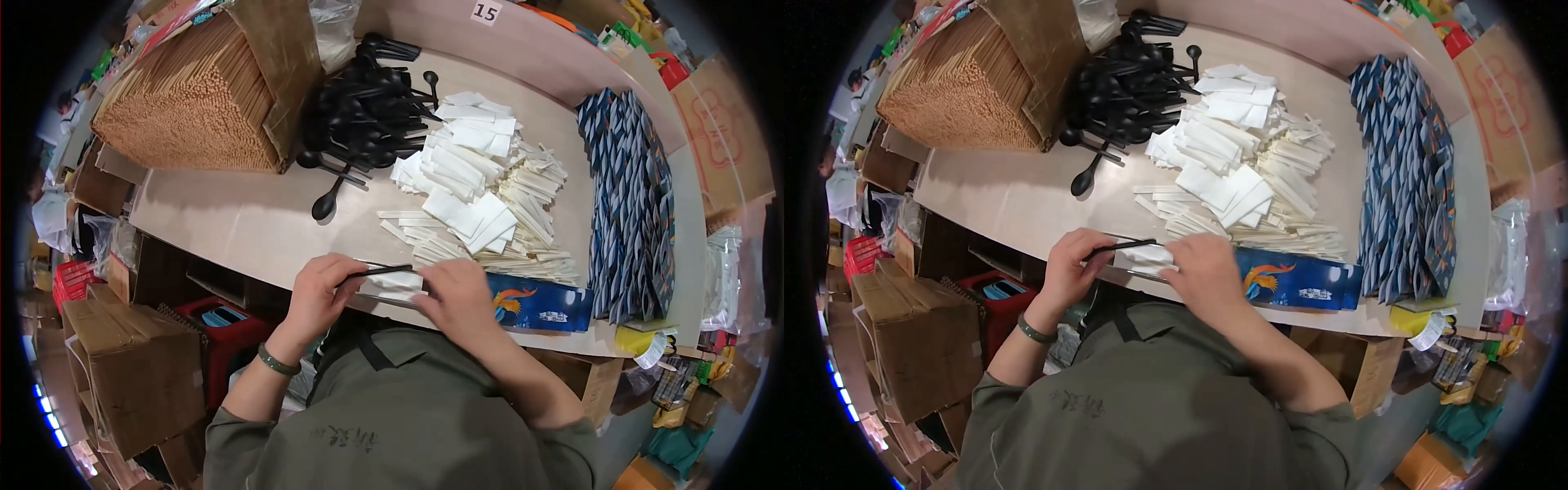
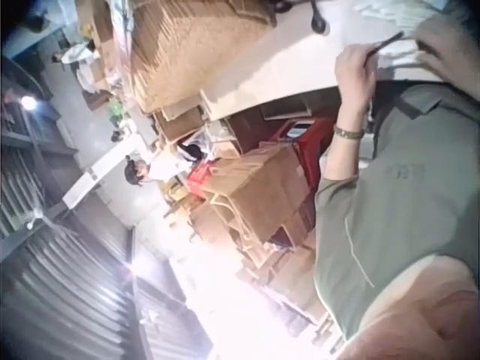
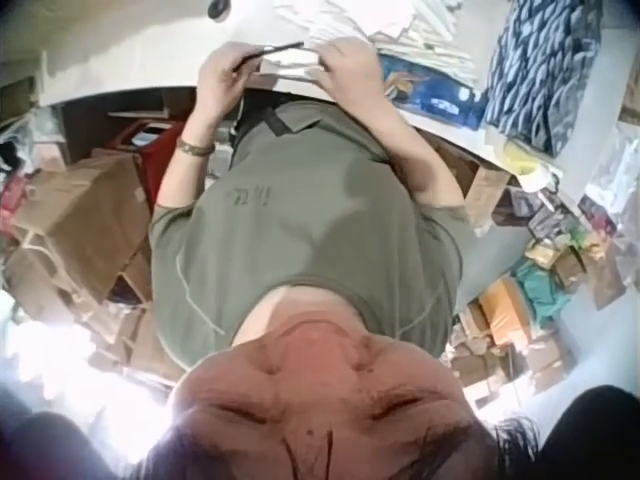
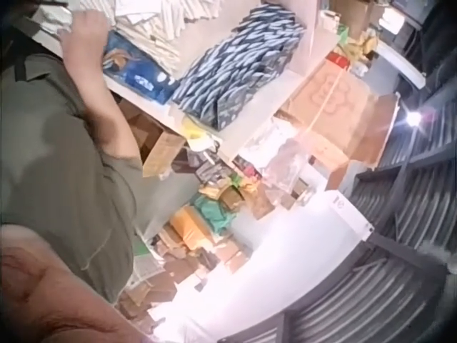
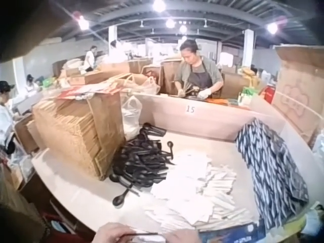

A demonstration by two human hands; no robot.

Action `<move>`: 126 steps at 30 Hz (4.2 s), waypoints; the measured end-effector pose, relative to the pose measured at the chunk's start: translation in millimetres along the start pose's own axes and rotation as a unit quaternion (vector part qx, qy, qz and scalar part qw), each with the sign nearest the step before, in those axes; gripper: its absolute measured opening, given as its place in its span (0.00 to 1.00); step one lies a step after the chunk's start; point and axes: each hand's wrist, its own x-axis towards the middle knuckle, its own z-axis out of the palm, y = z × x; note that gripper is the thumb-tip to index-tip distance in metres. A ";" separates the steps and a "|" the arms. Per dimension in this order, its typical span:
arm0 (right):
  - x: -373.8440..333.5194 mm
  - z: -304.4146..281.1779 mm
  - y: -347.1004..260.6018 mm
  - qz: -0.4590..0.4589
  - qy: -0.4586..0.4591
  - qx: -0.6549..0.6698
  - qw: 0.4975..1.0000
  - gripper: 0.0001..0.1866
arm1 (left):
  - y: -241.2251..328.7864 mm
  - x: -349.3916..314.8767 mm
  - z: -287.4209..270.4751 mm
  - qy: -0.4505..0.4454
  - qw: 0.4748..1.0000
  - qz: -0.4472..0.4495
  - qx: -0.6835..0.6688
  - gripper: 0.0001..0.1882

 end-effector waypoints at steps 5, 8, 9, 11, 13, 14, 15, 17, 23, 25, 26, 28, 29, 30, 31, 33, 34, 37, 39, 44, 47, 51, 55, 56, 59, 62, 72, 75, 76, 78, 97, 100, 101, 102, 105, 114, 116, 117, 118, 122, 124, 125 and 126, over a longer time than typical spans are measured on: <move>-45.4 -19.6 20.8 -0.074 -0.041 -0.023 0.996 0.22 | 19.0 4.6 9.4 -0.193 0.964 0.145 0.109 0.15; -62.4 11.2 31.1 -0.151 -0.095 -0.171 0.969 0.25 | 0.2 8.5 50.4 -0.197 0.962 0.175 0.067 0.17; -64.1 11.4 31.3 -0.159 -0.098 -0.173 0.967 0.23 | 13.3 19.4 38.3 -0.207 0.959 0.184 0.053 0.16; -62.9 12.7 26.0 -0.154 -0.035 -0.113 0.981 0.19 | 13.2 40.7 8.4 -0.214 0.954 0.136 0.158 0.14; -58.5 7.8 24.5 -0.172 -0.040 -0.109 0.978 0.19 | -23.0 86.5 -47.1 -0.019 0.987 0.054 0.149 0.08; -60.3 6.5 26.2 -0.161 -0.036 -0.106 0.981 0.20 | 17.8 115.6 -92.0 0.103 0.967 0.142 0.183 0.05; -59.4 4.4 25.4 -0.169 -0.032 -0.111 0.979 0.20 | 42.0 137.8 -123.8 0.219 0.921 0.126 0.298 0.04; -56.6 2.8 23.1 -0.156 -0.030 -0.104 0.982 0.20 | 60.8 183.7 -176.3 0.261 0.878 0.005 0.401 0.06; -50.1 7.2 23.8 -0.169 -0.001 -0.067 0.983 0.16 | 8.6 228.8 -220.5 0.180 0.888 -0.095 0.413 0.05; -59.6 14.2 24.9 -0.137 -0.037 -0.065 0.988 0.17 | 12.4 230.9 -217.1 0.190 0.885 -0.102 0.412 0.05; -63.1 15.4 26.8 -0.130 -0.033 -0.048 0.990 0.19 | 14.4 228.4 -217.4 0.192 0.871 -0.111 0.438 0.06; -61.3 6.6 24.4 -0.136 -0.032 -0.061 0.988 0.20 | 29.3 218.1 -214.4 0.177 0.855 -0.126 0.472 0.07; -60.1 2.1 23.2 -0.146 -0.030 -0.073 0.986 0.21 | 32.4 211.9 -213.6 0.171 0.856 -0.130 0.470 0.07; -61.2 1.2 24.0 -0.147 -0.033 -0.057 0.987 0.21 | 32.7 206.2 -210.3 0.220 0.858 -0.097 0.455 0.07; -61.4 0.2 25.4 -0.137 -0.041 -0.053 0.988 0.21 | 32.4 201.8 -202.2 0.266 0.857 -0.063 0.437 0.07; -63.6 -0.2 28.2 -0.118 -0.046 -0.045 0.991 0.22 | 6.5 168.7 -193.1 0.376 0.885 -0.011 0.274 0.09; -61.9 0.0 30.4 -0.126 -0.046 -0.039 0.990 0.23 | -7.7 140.5 -191.2 0.384 0.908 -0.040 0.164 0.09; -59.1 10.0 38.5 -0.119 -0.040 -0.024 0.992 0.24 | -62.8 41.4 -167.4 0.348 0.906 -0.132 -0.202 0.10; -49.4 -3.6 30.5 -0.118 -0.056 -0.019 0.991 0.26 | -80.7 1.0 -113.2 0.286 0.901 -0.164 -0.280 0.08; -46.6 -16.6 28.5 -0.073 -0.086 -0.051 0.992 0.26 | -32.2 3.5 -61.9 -0.158 0.938 -0.225 -0.212 0.06; -50.4 -13.2 28.4 -0.078 -0.080 -0.050 0.993 0.26 | -35.3 9.6 -61.4 -0.186 0.959 -0.209 -0.040 0.06; -54.0 -6.3 28.8 -0.084 -0.067 -0.047 0.993 0.25 | -17.5 21.3 -44.4 -0.188 0.962 -0.184 0.077 0.06; -45.5 7.0 16.6 -0.088 -0.030 -0.004 0.996 0.25 | 19.2 15.3 20.2 -0.172 0.972 -0.150 0.053 0.14; -44.1 7.6 16.7 -0.084 -0.025 0.001 0.996 0.25 | 23.3 17.0 24.5 -0.172 0.973 -0.148 0.051 0.14; -40.9 -9.0 4.0 -0.023 -0.020 -0.039 0.999 0.25 | 26.4 19.1 28.7 -0.011 0.977 -0.081 0.198 0.20; -44.4 -2.3 11.1 -0.020 -0.032 -0.059 0.998 0.23 | 18.6 20.0 41.1 -0.027 0.986 -0.115 0.117 0.22; -54.2 8.4 25.1 -0.052 0.040 -0.028 0.997 0.21 | 60.0 25.2 46.7 -0.265 0.918 -0.213 -0.206 0.29; -46.1 12.9 8.7 -0.086 0.066 -0.049 0.993 0.16 | 54.3 3.1 15.6 -0.105 0.962 0.096 0.232 0.47; -39.5 15.1 4.1 -0.105 0.064 -0.019 0.992 0.13 | 37.4 -1.1 18.1 -0.110 0.955 0.153 0.228 0.48; -36.4 -1.5 -5.7 -0.115 0.063 0.005 0.991 0.11 | 7.4 0.9 29.4 -0.129 0.951 0.149 0.239 0.36; -58.9 -37.0 81.7 -0.126 -0.082 -0.107 0.983 0.24 | 58.3 13.1 105.3 -0.426 0.880 0.093 -0.185 0.29; -56.1 -38.5 45.3 -0.058 -0.083 -0.085 0.991 0.22 | 53.9 16.5 75.5 -0.439 0.892 -0.067 -0.088 0.29; -61.6 -36.7 30.6 -0.026 0.003 -0.128 0.991 0.24 | 49.2 9.4 70.2 -0.336 0.935 -0.112 -0.013 0.29; -62.6 -33.3 29.4 0.080 -0.079 -0.104 0.988 0.24 | 46.6 0.6 69.8 -0.234 0.958 -0.157 0.058 0.28; -58.7 -21.1 42.1 0.187 -0.178 -0.158 0.953 0.24 | 27.5 -7.8 65.4 -0.136 0.980 -0.061 0.129 0.28; -37.3 -25.3 32.3 0.237 -0.072 -0.054 0.967 0.11 | 37.4 -15.0 33.1 -0.157 0.978 -0.042 0.128 0.37; -38.0 -22.8 34.9 0.304 -0.075 -0.001 0.950 0.12 | 39.5 -4.8 17.5 -0.222 0.964 -0.025 0.144 0.36; -40.1 -18.7 33.9 0.311 -0.073 -0.002 0.948 0.12 | 41.3 -0.1 11.6 -0.269 0.950 -0.011 0.161 0.36; -39.7 -12.3 32.4 0.312 -0.060 0.002 0.948 0.13 | 39.7 2.6 9.3 -0.266 0.950 0.019 0.161 0.39; -28.4 2.4 7.9 0.217 -0.049 0.041 0.974 0.11 | 40.1 31.0 32.6 -0.316 0.933 0.068 0.160 0.41; -11.1 -13.5 17.8 0.225 -0.012 0.049 0.973 0.11 | 36.4 32.9 40.1 -0.268 0.947 0.128 0.125 0.39; 0.7 -27.7 30.1 0.262 0.016 0.046 0.964 0.11 | 34.6 34.5 40.6 -0.220 0.953 0.184 0.092 0.37; 9.5 -42.6 56.4 0.278 0.086 0.018 0.957 0.11 | 33.8 34.4 36.3 -0.218 0.953 0.187 0.093 0.37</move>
